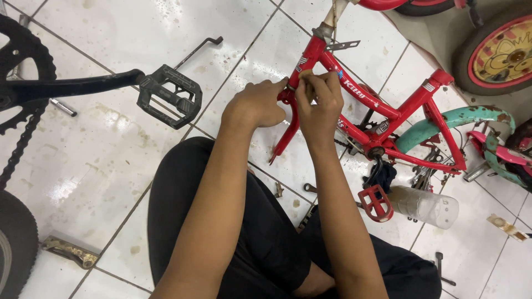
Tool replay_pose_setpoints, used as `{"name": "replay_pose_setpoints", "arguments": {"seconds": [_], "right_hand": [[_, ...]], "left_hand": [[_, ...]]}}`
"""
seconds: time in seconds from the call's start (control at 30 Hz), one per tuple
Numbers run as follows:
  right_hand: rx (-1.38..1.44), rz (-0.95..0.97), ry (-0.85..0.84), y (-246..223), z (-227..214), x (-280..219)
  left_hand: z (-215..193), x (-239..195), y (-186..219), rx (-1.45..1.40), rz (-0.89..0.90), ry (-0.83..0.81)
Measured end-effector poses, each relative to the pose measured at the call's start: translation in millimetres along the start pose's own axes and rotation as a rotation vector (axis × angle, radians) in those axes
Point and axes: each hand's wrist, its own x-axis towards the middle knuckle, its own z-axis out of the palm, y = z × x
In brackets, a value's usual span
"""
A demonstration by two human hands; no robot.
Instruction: The person scrubs the red bicycle frame and handlebars with a sponge dipped in a liquid from a plastic container. They then wipe the frame and handlebars with a black cloth to remove the liquid and residue.
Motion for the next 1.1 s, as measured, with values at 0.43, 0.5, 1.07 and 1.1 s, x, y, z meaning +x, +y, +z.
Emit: {"name": "replay_pose_setpoints", "arguments": {"seconds": [0.43, 0.5, 1.07, 1.1], "right_hand": [[0.123, 0.012, 0.049, 5.8, 2.0, 1.3], [0.186, 0.083, 0.007, 1.7, -3.1, -0.9], [0.22, 0.144, -0.111, -7.8, -38.5, 25.1], [0.277, 0.16, -0.046, -10.2, -45.3, 30.7]], "left_hand": [[20.2, 28.3, -9.5, 0.061, 0.038, 0.119], [24.4, 21.8, -3.0, 0.038, 0.027, 0.102], [17.1, 14.3, 3.4, 0.048, 0.016, 0.093], [15.1, 8.1, 6.3, 0.038, 0.013, 0.092]]}}
